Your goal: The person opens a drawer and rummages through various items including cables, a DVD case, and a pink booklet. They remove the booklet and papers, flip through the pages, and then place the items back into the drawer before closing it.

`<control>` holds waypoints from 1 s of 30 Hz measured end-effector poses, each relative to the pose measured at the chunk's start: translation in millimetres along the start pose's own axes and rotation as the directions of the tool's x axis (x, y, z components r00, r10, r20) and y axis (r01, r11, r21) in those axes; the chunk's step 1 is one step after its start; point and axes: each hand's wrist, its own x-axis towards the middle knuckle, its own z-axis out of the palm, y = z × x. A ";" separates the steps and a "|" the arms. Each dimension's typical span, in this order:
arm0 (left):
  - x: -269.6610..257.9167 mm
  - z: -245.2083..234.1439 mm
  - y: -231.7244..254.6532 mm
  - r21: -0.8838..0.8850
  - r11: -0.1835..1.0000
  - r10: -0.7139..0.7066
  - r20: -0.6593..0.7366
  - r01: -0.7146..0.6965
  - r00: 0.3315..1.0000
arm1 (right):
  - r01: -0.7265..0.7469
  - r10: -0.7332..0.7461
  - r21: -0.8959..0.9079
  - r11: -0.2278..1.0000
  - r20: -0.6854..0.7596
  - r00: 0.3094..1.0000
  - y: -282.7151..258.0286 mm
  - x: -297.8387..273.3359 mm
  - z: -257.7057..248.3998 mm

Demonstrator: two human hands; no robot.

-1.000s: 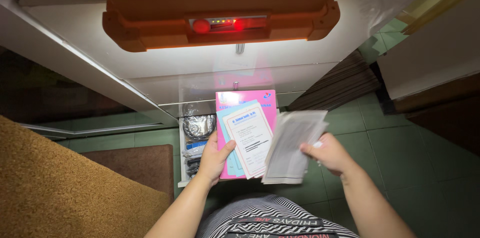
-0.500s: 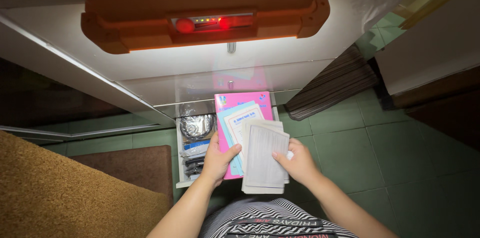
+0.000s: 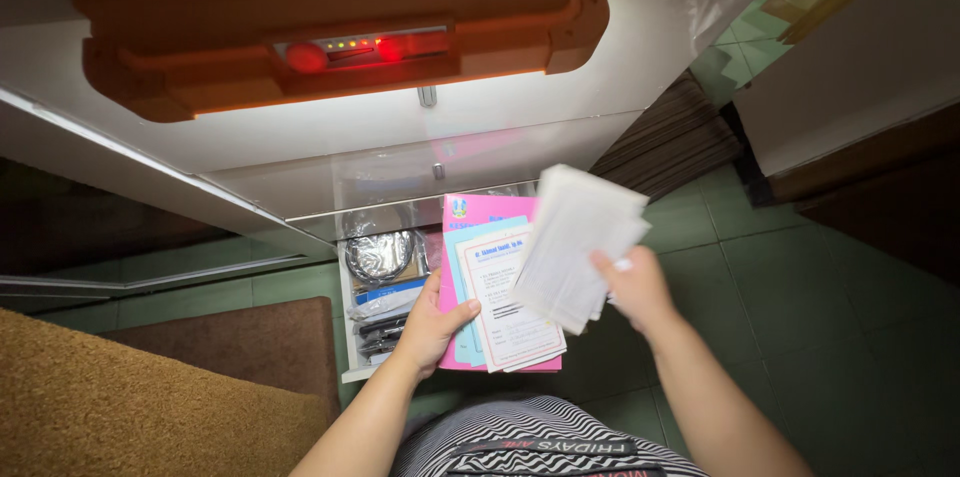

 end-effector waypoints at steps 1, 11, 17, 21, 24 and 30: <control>-0.2 0.2 0.7 -0.020 1.000 -0.007 -0.006 0.007 1.000 | -0.012 0.004 0.224 0.975 0.036 0.999 5.2 -3.7 -14.5; 13.6 16.5 -12.6 -0.002 1.000 0.022 -0.024 -0.022 0.999 | -0.003 0.018 -0.054 0.999 0.290 0.957 51.2 -45.8 15.3; 16.3 18.4 -19.2 0.008 0.999 0.054 0.001 -0.054 0.999 | 0.235 -0.204 -0.186 0.954 0.171 0.964 4.9 -69.8 38.7; 14.2 18.8 -24.5 -0.043 0.997 0.065 0.019 -0.064 0.998 | 0.250 -0.234 -0.099 0.963 0.154 0.960 7.9 -69.1 52.2; 13.8 19.2 -31.1 -0.060 0.998 0.005 -0.062 -0.009 0.998 | 0.046 -0.051 0.038 0.998 0.151 0.987 17.1 -68.7 71.5; 8.5 13.2 -31.6 -0.040 0.999 -0.014 -0.024 0.013 1.000 | -0.003 0.001 0.017 1.000 0.127 0.992 -7.4 -70.7 85.5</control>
